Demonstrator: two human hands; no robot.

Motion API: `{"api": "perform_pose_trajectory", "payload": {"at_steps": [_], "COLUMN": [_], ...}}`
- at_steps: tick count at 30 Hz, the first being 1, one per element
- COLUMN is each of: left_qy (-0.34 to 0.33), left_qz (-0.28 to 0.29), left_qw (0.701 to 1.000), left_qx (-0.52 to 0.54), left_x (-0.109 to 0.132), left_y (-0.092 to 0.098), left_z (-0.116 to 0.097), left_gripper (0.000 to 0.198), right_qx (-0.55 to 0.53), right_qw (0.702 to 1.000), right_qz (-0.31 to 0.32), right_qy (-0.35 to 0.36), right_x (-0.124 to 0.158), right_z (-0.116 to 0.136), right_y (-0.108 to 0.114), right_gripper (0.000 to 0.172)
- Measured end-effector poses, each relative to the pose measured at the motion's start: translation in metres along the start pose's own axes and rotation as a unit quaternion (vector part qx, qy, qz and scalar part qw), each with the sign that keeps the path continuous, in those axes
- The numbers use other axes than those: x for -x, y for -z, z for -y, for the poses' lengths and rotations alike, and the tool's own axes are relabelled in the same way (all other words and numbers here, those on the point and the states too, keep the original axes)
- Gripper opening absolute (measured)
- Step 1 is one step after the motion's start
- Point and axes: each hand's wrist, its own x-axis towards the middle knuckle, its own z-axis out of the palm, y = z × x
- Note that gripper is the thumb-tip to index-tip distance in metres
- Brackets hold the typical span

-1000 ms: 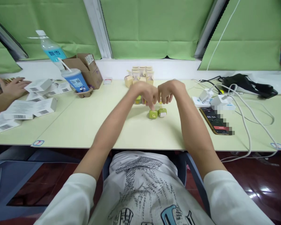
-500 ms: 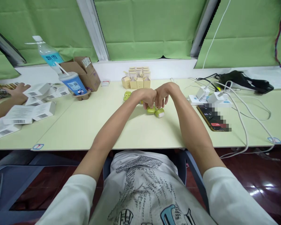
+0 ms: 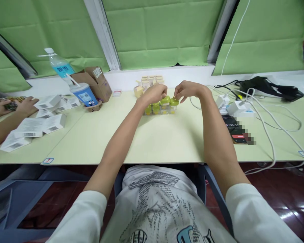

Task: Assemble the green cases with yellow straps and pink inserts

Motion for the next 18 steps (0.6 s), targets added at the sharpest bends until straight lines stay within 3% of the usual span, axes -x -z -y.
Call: {"api": "perform_pose_trajectory", "payload": {"at_steps": [6, 18], "left_qy": [0.021, 0.047], "left_qz": [0.023, 0.059], "left_qw": [0.999, 0.997], "left_qx": [0.006, -0.003], "left_x": [-0.006, -0.007], "left_y": [-0.028, -0.043], "left_z": [0.009, 0.009], "left_gripper": [0.026, 0.023], "right_qx": [-0.006, -0.009], "right_qw": [1.0, 0.999], "right_qz": [-0.001, 0.021], "right_qy": [-0.016, -0.028], "right_x": [-0.003, -0.013], "right_z": [0.0, -0.01], "right_y": [-0.011, -0.014], "right_gripper": [0.028, 0.034]}}
